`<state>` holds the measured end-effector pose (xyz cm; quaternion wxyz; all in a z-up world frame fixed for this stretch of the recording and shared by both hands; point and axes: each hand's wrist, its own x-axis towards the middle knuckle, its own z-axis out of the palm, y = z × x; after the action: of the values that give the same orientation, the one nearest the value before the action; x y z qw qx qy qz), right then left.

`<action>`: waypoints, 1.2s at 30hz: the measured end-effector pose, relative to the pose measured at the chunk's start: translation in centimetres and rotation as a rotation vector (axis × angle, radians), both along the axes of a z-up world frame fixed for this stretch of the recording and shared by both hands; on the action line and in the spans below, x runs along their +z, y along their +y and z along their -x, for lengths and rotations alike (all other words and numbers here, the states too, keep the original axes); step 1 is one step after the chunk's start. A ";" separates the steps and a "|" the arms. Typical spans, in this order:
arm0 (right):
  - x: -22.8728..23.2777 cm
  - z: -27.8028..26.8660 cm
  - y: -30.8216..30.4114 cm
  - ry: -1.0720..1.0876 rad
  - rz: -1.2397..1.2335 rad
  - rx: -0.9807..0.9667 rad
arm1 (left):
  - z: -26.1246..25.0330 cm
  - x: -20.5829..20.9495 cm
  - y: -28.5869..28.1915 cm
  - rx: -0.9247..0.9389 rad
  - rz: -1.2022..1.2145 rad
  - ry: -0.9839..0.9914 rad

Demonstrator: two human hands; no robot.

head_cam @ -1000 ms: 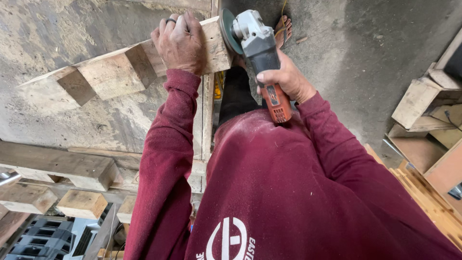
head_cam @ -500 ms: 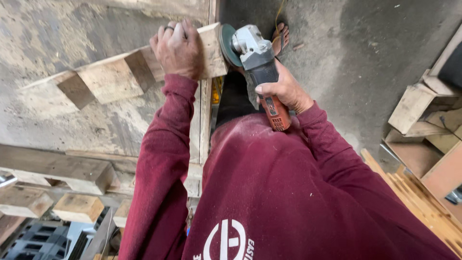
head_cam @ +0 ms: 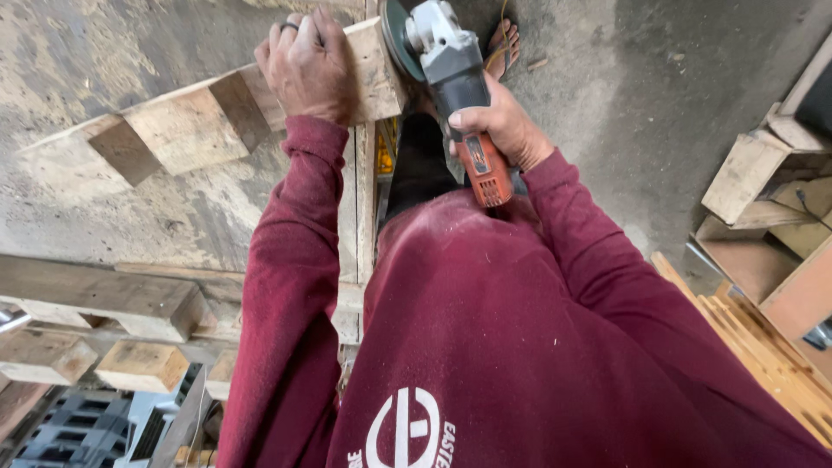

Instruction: The person uses an angle grinder to sand the surface of a wooden pallet. They briefly switch to a hammer to tap a loose block into place before resuming sanding with the grinder. The person works on multiple sections of the pallet, smoothing the wood surfaces.

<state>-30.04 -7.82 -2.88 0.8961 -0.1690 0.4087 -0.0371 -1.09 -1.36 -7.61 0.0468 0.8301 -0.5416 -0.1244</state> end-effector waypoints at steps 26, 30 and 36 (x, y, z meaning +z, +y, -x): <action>3.5 1.7 5.1 0.129 0.014 -0.041 | 0.3 1.2 -0.6 -0.019 0.121 -0.025; 4.1 2.2 6.0 0.032 0.052 -0.052 | 0.4 0.6 0.0 0.016 0.098 -0.019; 3.2 2.0 5.8 0.061 0.019 -0.065 | -0.1 0.0 -0.8 -0.005 0.078 -0.036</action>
<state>-32.00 -2.07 0.35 0.8800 -0.1651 0.4406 -0.0647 -0.98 -2.12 -7.60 0.0690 0.8283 -0.5489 -0.0887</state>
